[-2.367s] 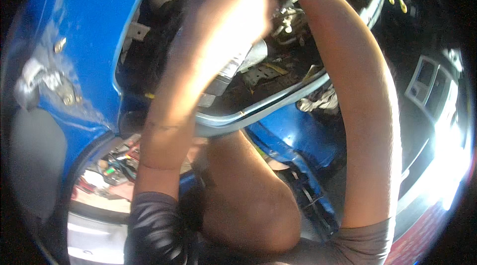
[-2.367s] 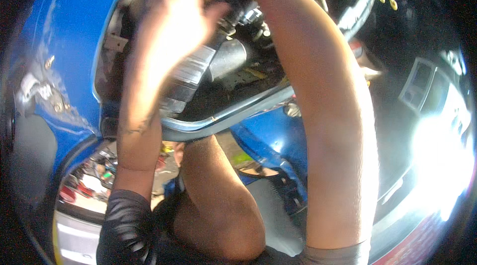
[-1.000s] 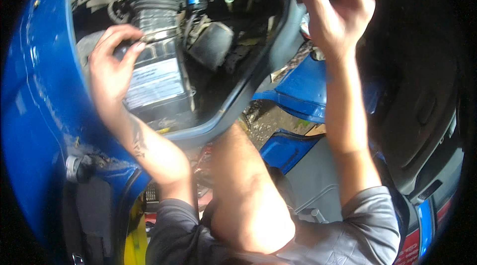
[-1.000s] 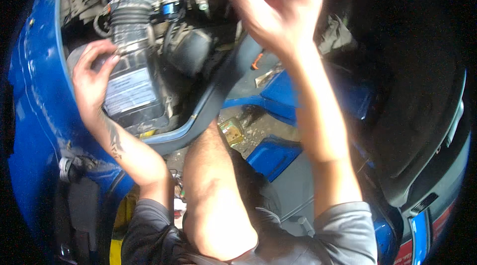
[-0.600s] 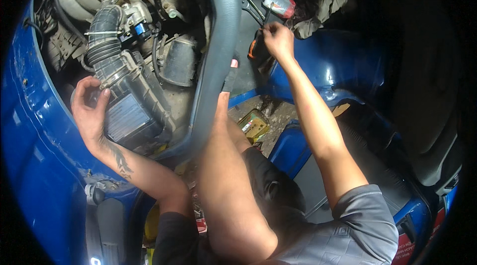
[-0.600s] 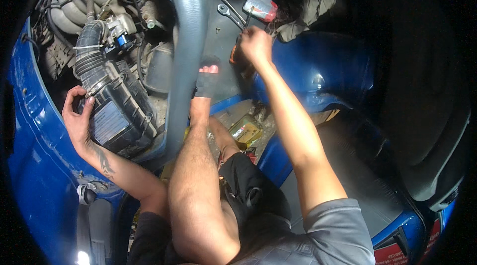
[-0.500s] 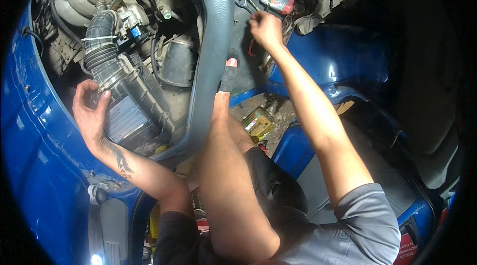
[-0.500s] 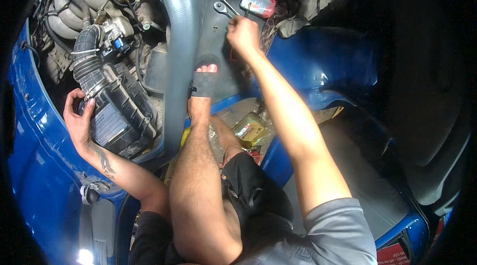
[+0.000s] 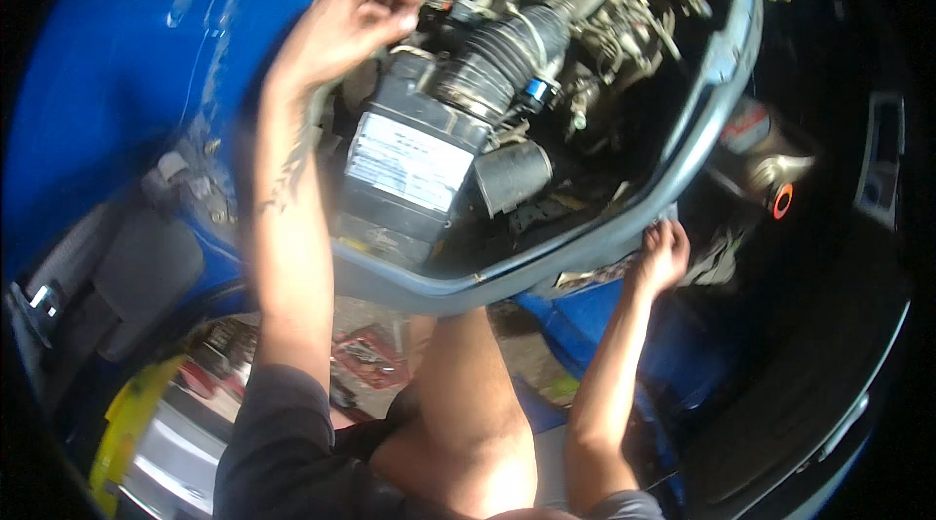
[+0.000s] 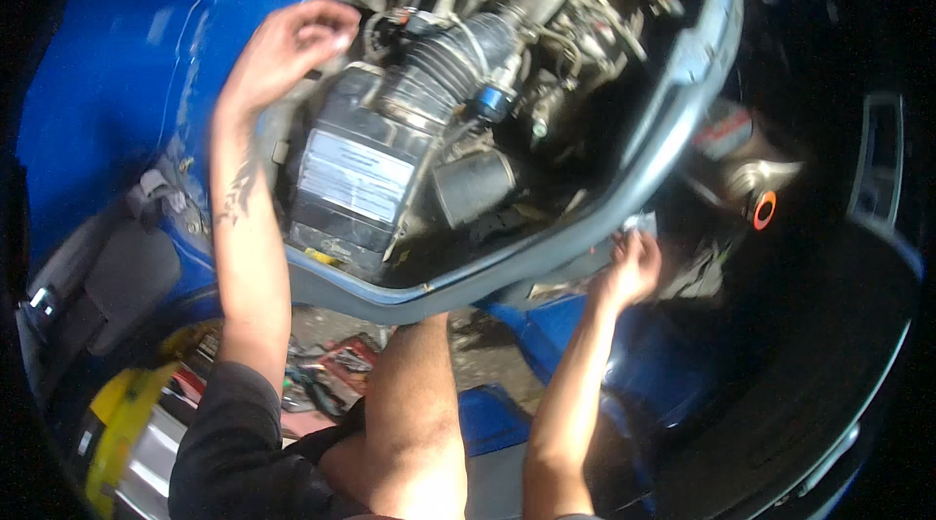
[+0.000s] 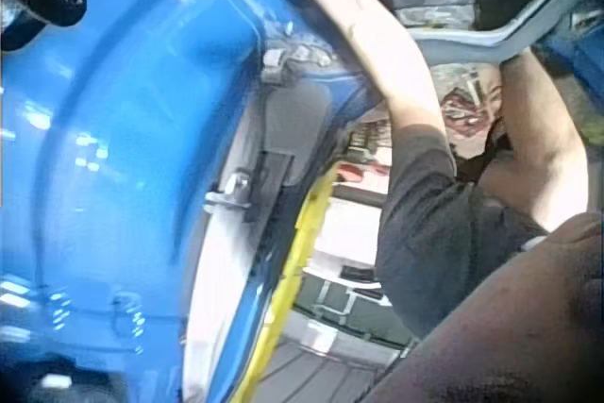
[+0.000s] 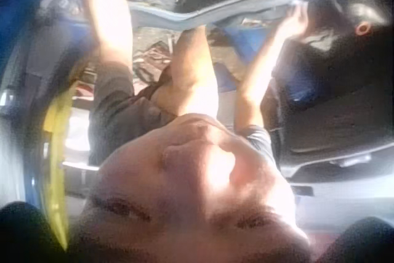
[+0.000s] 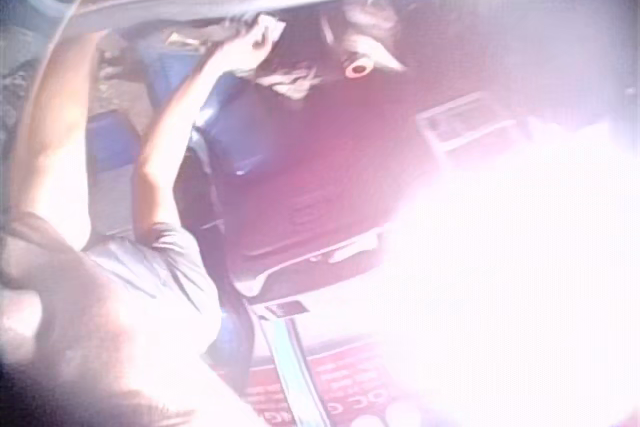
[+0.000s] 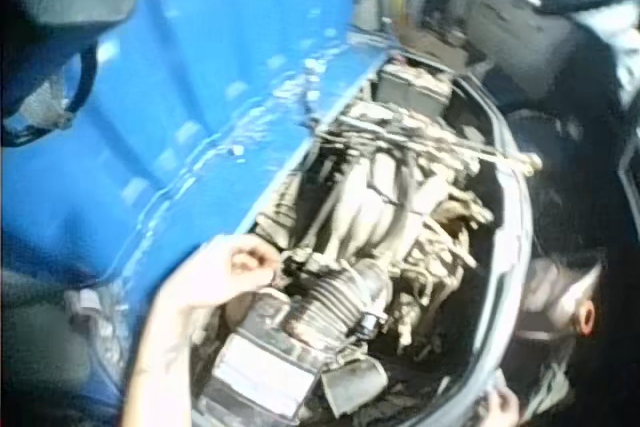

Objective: The person works on a truck engine, removing and handling various components including a sensor and a small black module while using a screwdriver.

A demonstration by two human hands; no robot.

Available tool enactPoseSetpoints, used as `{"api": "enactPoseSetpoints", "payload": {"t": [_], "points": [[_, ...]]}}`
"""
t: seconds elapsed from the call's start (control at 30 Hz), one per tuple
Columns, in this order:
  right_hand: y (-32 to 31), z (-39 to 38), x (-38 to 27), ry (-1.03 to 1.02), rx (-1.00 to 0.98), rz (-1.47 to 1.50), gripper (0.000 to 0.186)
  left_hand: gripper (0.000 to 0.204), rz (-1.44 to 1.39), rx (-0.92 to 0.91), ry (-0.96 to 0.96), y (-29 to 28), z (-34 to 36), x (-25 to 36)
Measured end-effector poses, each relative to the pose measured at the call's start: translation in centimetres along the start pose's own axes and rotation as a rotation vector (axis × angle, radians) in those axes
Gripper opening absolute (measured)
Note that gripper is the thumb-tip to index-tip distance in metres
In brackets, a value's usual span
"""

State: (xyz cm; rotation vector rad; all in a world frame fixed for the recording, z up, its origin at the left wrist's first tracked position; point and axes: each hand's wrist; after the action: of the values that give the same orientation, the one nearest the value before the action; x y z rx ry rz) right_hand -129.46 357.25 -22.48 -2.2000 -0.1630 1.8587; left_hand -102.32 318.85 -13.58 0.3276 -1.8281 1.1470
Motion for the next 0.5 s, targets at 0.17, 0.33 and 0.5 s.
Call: {"api": "enactPoseSetpoints", "payload": {"t": [0.17,0.33,0.5], "points": [[4.0,-5.2,-12.5,-0.546,-0.303,0.137,0.013,0.024,-0.375,0.344,0.013,4.6,0.3,-3.8],[19.1,-11.4,-16.4,-0.517,-0.878,-0.169,0.015,0.029,-0.333,0.458,0.023,7.0,0.4,-5.2],[31.0,-11.7,-14.1,-1.01,-1.284,-0.774,0.035,0.04,-0.338,0.302,-0.185,5.8,1.0,-3.2]]}}
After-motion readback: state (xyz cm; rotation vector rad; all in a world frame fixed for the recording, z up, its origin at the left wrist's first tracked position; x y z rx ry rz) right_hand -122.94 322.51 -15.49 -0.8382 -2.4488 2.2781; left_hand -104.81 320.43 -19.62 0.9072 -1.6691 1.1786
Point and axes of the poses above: each hand's wrist, its own z-axis towards the middle knuckle, its own y-axis out of the palm, x = y × z, and after that the axes turned 12 degrees about x, right-handed
